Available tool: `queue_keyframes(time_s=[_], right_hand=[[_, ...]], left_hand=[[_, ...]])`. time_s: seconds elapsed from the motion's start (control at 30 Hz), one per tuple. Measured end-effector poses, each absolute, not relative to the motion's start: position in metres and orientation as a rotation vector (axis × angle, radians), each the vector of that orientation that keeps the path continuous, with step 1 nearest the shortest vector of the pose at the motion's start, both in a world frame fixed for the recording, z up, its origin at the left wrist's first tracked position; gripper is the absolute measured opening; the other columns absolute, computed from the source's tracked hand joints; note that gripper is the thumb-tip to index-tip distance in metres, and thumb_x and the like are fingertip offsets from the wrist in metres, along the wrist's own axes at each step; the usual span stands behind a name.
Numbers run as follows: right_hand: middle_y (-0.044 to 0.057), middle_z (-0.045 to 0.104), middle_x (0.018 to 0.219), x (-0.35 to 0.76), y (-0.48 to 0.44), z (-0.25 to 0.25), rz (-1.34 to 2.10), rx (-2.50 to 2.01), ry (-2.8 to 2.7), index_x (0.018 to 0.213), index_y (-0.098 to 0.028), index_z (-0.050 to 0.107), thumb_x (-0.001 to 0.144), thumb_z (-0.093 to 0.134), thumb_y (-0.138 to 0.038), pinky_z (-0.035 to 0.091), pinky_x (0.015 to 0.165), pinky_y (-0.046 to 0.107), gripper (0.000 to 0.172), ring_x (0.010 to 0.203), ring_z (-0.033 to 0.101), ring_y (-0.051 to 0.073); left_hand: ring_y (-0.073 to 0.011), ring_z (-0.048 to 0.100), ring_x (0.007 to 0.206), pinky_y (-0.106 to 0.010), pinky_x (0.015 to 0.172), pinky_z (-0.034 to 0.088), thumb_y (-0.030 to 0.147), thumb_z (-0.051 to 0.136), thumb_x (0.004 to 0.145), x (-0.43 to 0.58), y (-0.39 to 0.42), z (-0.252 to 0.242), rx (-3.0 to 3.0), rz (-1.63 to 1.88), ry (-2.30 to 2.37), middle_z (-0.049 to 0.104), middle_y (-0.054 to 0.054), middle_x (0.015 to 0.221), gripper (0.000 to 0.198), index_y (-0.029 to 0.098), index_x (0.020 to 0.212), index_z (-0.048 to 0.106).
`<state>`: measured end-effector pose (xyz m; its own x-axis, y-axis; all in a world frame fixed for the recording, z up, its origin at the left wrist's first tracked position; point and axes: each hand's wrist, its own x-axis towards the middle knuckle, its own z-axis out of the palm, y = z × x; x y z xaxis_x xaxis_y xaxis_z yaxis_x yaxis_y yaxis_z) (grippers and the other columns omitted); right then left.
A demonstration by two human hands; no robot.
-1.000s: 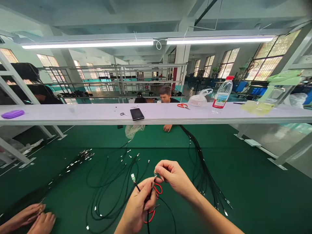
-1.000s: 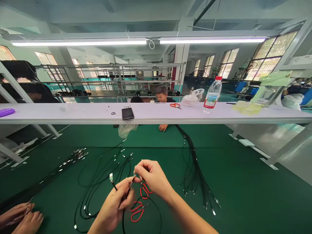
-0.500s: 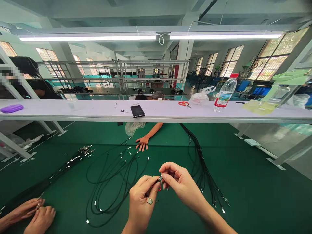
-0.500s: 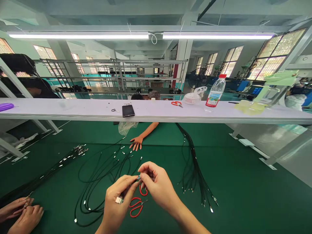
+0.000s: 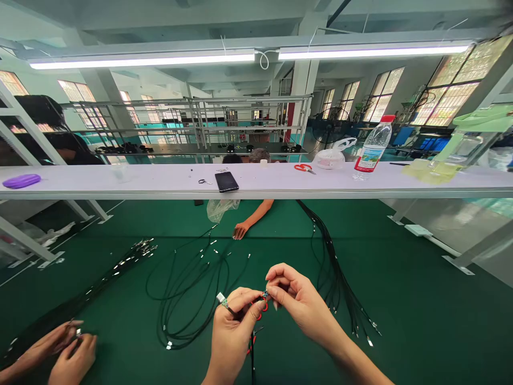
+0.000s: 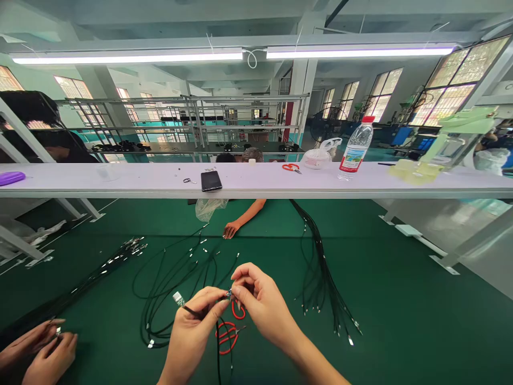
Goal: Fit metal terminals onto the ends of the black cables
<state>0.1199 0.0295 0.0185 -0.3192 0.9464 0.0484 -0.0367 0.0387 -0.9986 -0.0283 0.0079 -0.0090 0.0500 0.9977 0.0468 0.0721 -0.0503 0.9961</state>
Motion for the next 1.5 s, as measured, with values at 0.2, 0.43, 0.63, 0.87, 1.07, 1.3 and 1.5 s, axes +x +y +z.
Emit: queue_keyframes(time_s=[0.2,0.43,0.63,0.87,1.07,1.3,1.5], right_hand=[[0.001,0.05,0.072,0.122,0.032,0.013,1.464,-0.955,-1.41,0.088,-0.015,0.048,0.082,0.054,-0.033,0.039,0.061,0.022,0.02,0.064,0.047,0.01],[0.003,0.053,0.073,0.124,0.027,0.006,1.091,-1.07,-1.711,0.082,-0.016,0.056,0.088,0.043,-0.033,0.037,0.061,0.022,0.022,0.065,0.046,0.011],[0.0,0.051,0.064,0.124,0.029,0.02,0.984,-1.174,-1.905,0.068,-0.015,0.048,0.09,0.037,-0.034,0.031,0.054,0.021,0.031,0.058,0.04,0.009],[-0.003,0.032,0.055,0.122,0.031,0.025,1.201,-1.25,-1.807,0.059,-0.015,0.038,0.086,0.038,-0.038,0.022,0.048,0.021,0.036,0.052,0.026,0.008],[-0.002,0.033,0.055,0.124,0.03,0.024,1.289,-1.19,-1.736,0.058,-0.015,0.037,0.085,0.038,-0.04,0.022,0.047,0.02,0.037,0.051,0.027,0.007],[-0.003,0.034,0.055,0.125,0.03,0.014,1.446,-1.072,-1.625,0.062,-0.014,0.04,0.085,0.039,-0.044,0.022,0.046,0.019,0.038,0.05,0.027,0.006],[-0.004,0.032,0.054,0.127,0.027,0.012,1.494,-1.049,-1.531,0.062,-0.013,0.041,0.084,0.044,-0.048,0.022,0.046,0.019,0.041,0.049,0.025,0.005]], left_hand=[[-0.0138,0.054,0.075,-0.02,0.066,0.042,0.036,0.058,0.075,-0.027,0.007,-0.009,1.364,1.15,1.272,0.059,-0.006,0.081,0.021,0.018,0.081,0.068],[-0.0113,0.049,0.067,-0.02,0.063,0.038,0.037,0.051,0.08,-0.033,0.009,-0.006,1.488,1.068,1.213,0.054,-0.004,0.068,0.026,0.015,0.076,0.065],[-0.0064,0.035,0.053,-0.02,0.052,0.028,0.044,0.052,0.077,-0.033,0.008,-0.003,1.139,0.875,1.018,0.042,0.0,0.056,0.035,0.011,0.064,0.052],[-0.0038,0.029,0.05,-0.019,0.05,0.021,0.039,0.06,0.072,-0.034,0.008,-0.011,0.874,0.887,0.934,0.039,0.003,0.052,0.031,0.012,0.087,0.058],[-0.0039,0.031,0.05,-0.019,0.051,0.022,0.039,0.063,0.071,-0.035,0.008,-0.011,0.833,0.893,0.924,0.039,0.003,0.052,0.032,0.013,0.088,0.06],[-0.0048,0.032,0.051,-0.018,0.048,0.022,0.04,0.066,0.067,-0.033,0.005,-0.013,0.853,0.926,0.934,0.04,0.002,0.051,0.037,0.011,0.089,0.061],[-0.0058,0.036,0.054,-0.02,0.055,0.029,0.04,0.063,0.07,-0.031,0.006,-0.014,1.007,0.952,0.954,0.041,0.002,0.054,0.035,0.01,0.089,0.063]])
